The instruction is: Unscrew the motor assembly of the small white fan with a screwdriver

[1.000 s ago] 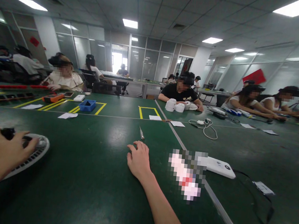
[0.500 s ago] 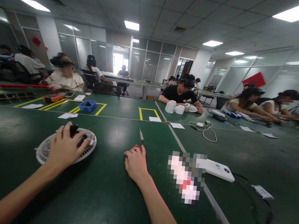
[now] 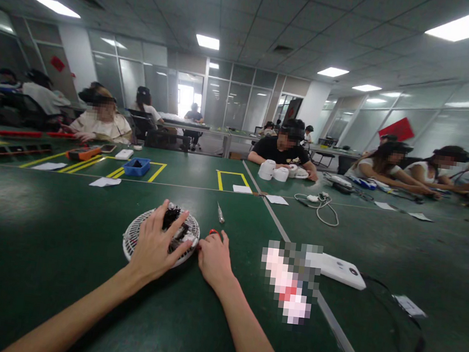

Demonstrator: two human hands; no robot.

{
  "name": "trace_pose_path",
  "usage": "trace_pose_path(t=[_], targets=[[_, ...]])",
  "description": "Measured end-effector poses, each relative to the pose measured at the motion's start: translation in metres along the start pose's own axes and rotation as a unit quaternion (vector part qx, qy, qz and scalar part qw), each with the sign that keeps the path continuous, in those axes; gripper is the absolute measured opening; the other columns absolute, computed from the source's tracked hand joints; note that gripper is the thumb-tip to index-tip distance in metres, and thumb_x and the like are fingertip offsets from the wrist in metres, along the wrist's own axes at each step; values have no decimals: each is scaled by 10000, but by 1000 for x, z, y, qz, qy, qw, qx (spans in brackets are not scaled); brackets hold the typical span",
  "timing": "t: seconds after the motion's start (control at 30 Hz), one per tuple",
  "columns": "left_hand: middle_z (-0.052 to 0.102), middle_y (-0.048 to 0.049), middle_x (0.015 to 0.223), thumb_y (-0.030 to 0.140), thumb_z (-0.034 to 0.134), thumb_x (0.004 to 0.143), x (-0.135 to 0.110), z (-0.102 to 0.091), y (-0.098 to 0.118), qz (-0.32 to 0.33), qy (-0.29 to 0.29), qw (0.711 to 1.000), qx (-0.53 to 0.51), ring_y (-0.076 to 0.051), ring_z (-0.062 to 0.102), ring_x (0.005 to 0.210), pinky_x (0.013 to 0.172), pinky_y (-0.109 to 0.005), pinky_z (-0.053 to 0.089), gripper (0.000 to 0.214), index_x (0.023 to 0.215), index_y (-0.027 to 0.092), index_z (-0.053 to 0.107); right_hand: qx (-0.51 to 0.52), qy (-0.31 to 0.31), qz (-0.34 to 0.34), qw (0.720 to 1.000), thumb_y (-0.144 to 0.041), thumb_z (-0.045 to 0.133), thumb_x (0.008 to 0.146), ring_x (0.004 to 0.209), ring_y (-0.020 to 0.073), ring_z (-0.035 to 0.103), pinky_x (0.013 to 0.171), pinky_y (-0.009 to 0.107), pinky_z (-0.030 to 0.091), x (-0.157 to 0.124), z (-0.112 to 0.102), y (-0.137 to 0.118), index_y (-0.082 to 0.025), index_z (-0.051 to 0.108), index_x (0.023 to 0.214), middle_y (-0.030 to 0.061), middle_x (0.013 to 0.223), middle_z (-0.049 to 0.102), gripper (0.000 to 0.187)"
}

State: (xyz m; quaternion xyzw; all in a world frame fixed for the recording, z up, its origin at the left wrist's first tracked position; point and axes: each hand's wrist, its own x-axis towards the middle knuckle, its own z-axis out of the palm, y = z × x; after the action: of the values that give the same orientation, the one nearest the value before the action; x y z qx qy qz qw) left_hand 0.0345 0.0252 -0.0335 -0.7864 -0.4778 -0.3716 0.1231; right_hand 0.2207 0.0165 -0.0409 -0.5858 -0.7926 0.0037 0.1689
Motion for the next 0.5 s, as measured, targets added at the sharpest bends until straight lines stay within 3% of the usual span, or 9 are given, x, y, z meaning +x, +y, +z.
trace_pose_path(t=[0.13, 0.23, 0.5], targets=[[157, -155, 1683, 559, 603, 913, -3, -1, -5, 11, 5, 999, -32, -408, 341, 1471, 1135, -594, 360, 727, 1562, 330, 367, 32, 33, 20, 999, -106, 545, 929, 1085, 225, 633, 1133, 452, 308, 1, -6, 11, -220, 726, 1021, 67, 1040, 739, 233], [144, -173, 1681, 589, 638, 884, -3, 0, -13, -10, 11, 998, -53, -406, 322, 1490, 1148, -587, 360, 823, 1582, 303, 309, 72, 65, 45, 994, -100, 536, 931, 1036, 218, 650, 987, 362, 430, 1, -9, 16, -214, 723, 1039, 71, 1061, 733, 245], [147, -218, 1669, 748, 651, 785, -1, 1, -17, -91, -1, 994, -60, -470, 321, 1477, 1139, -652, 359, 1000, 1576, 245, 305, 142, 115, 83, 980, -82, 551, 899, 1004, 212, 666, 933, 337, 474, 1, -8, 17, -203, 713, 987, 61, 1028, 728, 220]])
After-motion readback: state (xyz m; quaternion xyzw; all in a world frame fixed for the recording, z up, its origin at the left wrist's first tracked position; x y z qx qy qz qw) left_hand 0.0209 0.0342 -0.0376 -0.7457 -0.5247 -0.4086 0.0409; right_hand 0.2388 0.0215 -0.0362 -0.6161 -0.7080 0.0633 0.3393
